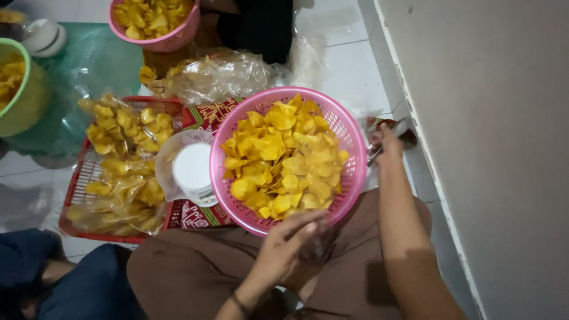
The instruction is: A person is sitting on the floor bagging fried chips into small plastic bags using tongs and a scale.
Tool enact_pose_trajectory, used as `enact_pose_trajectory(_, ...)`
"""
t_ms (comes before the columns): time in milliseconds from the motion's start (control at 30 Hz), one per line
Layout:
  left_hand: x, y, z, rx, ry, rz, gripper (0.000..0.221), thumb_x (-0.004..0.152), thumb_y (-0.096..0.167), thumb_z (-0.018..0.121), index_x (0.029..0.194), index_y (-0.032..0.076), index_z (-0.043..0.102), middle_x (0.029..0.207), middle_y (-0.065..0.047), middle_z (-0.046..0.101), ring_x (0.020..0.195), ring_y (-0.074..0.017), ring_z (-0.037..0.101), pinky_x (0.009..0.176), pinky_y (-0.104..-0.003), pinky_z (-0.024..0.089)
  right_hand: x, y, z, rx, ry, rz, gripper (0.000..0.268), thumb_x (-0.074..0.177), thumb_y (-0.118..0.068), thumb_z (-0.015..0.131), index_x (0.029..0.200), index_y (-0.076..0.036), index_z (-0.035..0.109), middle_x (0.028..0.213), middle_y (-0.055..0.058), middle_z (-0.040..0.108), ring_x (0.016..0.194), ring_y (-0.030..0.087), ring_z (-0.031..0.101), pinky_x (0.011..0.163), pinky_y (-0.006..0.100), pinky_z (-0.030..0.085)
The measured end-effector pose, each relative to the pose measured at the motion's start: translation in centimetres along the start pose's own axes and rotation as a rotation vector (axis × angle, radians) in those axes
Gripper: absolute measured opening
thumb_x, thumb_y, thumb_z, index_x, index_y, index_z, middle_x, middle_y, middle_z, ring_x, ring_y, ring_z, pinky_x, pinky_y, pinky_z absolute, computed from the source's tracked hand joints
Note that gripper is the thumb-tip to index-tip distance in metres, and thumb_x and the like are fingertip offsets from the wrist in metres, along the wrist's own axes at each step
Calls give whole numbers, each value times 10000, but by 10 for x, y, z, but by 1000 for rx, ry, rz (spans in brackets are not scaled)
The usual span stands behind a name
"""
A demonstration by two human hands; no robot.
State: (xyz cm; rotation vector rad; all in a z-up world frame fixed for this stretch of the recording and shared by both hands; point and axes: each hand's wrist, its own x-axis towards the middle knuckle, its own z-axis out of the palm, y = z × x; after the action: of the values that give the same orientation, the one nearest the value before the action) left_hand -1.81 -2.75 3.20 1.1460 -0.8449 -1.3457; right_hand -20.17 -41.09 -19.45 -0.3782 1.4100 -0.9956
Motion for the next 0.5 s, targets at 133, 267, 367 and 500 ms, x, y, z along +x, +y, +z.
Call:
enact_pose_trajectory(133, -34, -18, -37, -292, 149, -346, 474, 1001, 110, 640, 1454, -25, 668, 1242, -184, 792, 1031, -235, 755, 941, -328, 609, -67, -52, -10, 143, -160, -44, 322, 1046, -327, 688, 1035, -22, 792, 529, -8, 437, 456, 121, 430, 470, 367, 540)
enact_pose_trajectory(267, -50, -22, -52, -417, 196, -343, 678, 969, 283, 614, 1596, 73, 465, 1225, -226, 753, 1011, -283, 741, 796, -377, 624, -175, -84, -23, 124, -333, -243, 135, 1028, -187, 703, 1069, -65, 744, 717, 40, 655, 551, 120, 580, 439, 245, 436)
enact_pose_trajectory(367, -61, -30, -61, -475, 158, -302, 821, 927, 508, 555, 1636, 120, 414, 1304, -264, 717, 1070, -344, 742, 817, -420, 642, -233, -69, -32, -291, -389, -444, 130, 1021, -214, 716, 1051, -98, 767, 743, 34, 652, 575, 121, 511, 462, 292, 437)
enact_pose_trajectory(500, -70, -28, -72, -412, 92, -225, 1134, 747, 793, 584, 1636, 125, 362, 1455, -273, 656, 1135, -363, 721, 878, -469, 641, -278, -37, -26, -781, -431, -674, 375, 933, 0, 744, 1301, 54, 700, 1069, 141, 806, 936, 175, 761, 833, 269, 581)
